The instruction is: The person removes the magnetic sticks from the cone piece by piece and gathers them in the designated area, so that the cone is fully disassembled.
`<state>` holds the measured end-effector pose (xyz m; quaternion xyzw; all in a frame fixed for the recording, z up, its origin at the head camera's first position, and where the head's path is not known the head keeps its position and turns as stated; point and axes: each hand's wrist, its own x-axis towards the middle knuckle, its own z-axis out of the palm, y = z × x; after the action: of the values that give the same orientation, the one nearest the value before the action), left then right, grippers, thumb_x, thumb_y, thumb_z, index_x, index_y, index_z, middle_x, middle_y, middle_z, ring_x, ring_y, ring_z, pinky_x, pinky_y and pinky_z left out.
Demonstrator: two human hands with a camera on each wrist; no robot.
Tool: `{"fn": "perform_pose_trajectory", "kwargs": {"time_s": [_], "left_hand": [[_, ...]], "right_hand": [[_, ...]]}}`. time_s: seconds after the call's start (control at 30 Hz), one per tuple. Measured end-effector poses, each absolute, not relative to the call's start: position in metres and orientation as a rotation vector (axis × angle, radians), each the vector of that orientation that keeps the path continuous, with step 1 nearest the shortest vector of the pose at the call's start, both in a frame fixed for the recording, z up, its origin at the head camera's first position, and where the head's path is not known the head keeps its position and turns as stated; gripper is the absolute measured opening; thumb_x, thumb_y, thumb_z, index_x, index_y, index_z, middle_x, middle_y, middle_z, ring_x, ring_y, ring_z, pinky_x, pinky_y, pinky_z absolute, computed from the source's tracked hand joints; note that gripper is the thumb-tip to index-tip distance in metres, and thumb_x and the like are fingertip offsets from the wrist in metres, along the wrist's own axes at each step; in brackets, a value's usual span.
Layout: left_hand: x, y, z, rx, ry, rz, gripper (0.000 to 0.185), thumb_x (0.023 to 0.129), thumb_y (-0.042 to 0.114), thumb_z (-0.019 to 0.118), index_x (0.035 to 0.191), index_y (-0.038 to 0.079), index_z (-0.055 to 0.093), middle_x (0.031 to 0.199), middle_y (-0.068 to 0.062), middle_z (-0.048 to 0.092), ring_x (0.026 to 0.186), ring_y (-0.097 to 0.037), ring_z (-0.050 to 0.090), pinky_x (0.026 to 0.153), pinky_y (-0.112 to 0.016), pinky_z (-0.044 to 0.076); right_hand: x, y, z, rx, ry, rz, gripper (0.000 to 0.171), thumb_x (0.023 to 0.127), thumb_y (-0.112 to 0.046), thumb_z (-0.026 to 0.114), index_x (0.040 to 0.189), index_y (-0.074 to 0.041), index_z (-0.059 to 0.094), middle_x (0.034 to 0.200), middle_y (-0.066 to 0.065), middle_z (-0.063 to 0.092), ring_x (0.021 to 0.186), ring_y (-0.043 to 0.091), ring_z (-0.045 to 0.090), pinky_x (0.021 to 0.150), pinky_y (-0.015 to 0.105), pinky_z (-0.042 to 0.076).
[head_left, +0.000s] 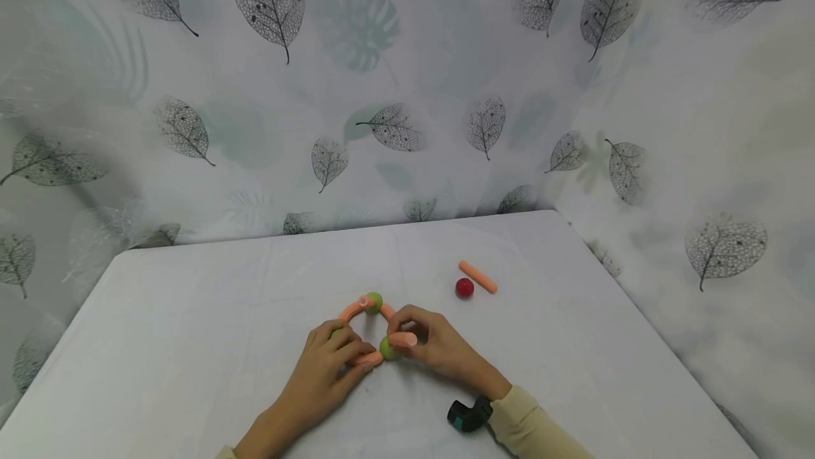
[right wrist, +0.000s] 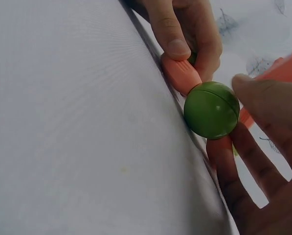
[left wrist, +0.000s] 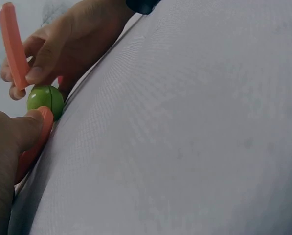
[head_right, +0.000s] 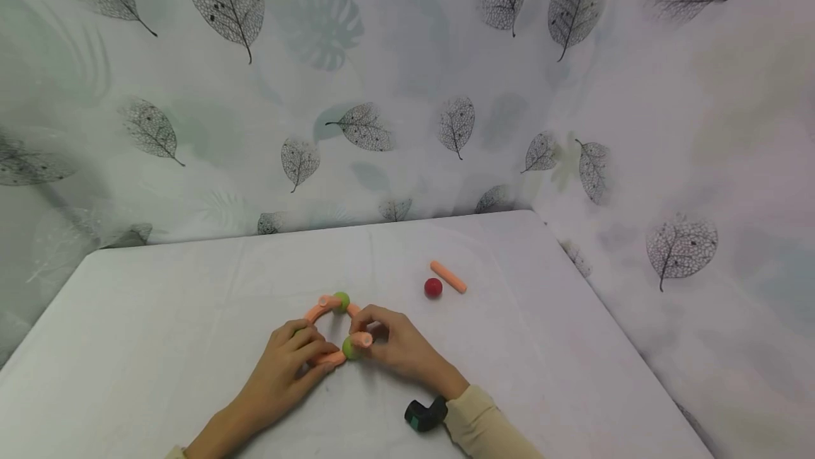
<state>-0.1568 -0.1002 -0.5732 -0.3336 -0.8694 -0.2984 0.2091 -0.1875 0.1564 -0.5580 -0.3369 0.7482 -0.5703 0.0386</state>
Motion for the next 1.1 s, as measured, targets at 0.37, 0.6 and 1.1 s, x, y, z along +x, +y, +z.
{"fn": "perform_pose_trajectory", "kwargs": {"time_s": [0.37, 0.6, 1.1], "left_hand": [[-0.157, -0.102, -0.574, -0.923, -2.423, -0.833, 0.011, 0.092, 0.037, 0.079, 0.101, 0.031, 0.076, 0.099, 0.018, 0.065, 0.119, -0.022, 0.056, 0.107, -0.048, 0.037], [-0.156, -0.104, -0.573, -0.906, -2.471, -0.839, 0.011, 0.092, 0.038, 0.079, 0.102, 0.035, 0.076, 0.098, 0.019, 0.062, 0.119, -0.012, 0.051, 0.107, -0.045, 0.036], [-0.155, -0.103, -0.575, -0.926, -2.436, -0.853, 0.01, 0.093, 0.036, 0.078, 0.103, 0.033, 0.076, 0.098, 0.018, 0.061, 0.116, -0.014, 0.051, 0.106, -0.047, 0.035]], "right_hand": [[-0.191, 0.166, -0.544, -0.687, 2.574, -1.748, 0.03, 0.097, -0.018, 0.076, 0.123, -0.021, 0.063, 0.113, -0.001, 0.07, 0.107, 0.01, 0.065, 0.091, 0.027, 0.058], [-0.191, 0.186, -0.528, -0.409, 2.638, -1.881, 0.032, 0.098, -0.016, 0.074, 0.13, -0.013, 0.067, 0.12, 0.011, 0.072, 0.106, 0.012, 0.068, 0.086, 0.022, 0.059], [-0.186, 0.253, -0.541, 0.02, 2.746, -1.921, 0.043, 0.104, -0.023, 0.065, 0.146, -0.011, 0.061, 0.117, 0.021, 0.072, 0.086, 0.008, 0.064, 0.076, 0.023, 0.055]]}}
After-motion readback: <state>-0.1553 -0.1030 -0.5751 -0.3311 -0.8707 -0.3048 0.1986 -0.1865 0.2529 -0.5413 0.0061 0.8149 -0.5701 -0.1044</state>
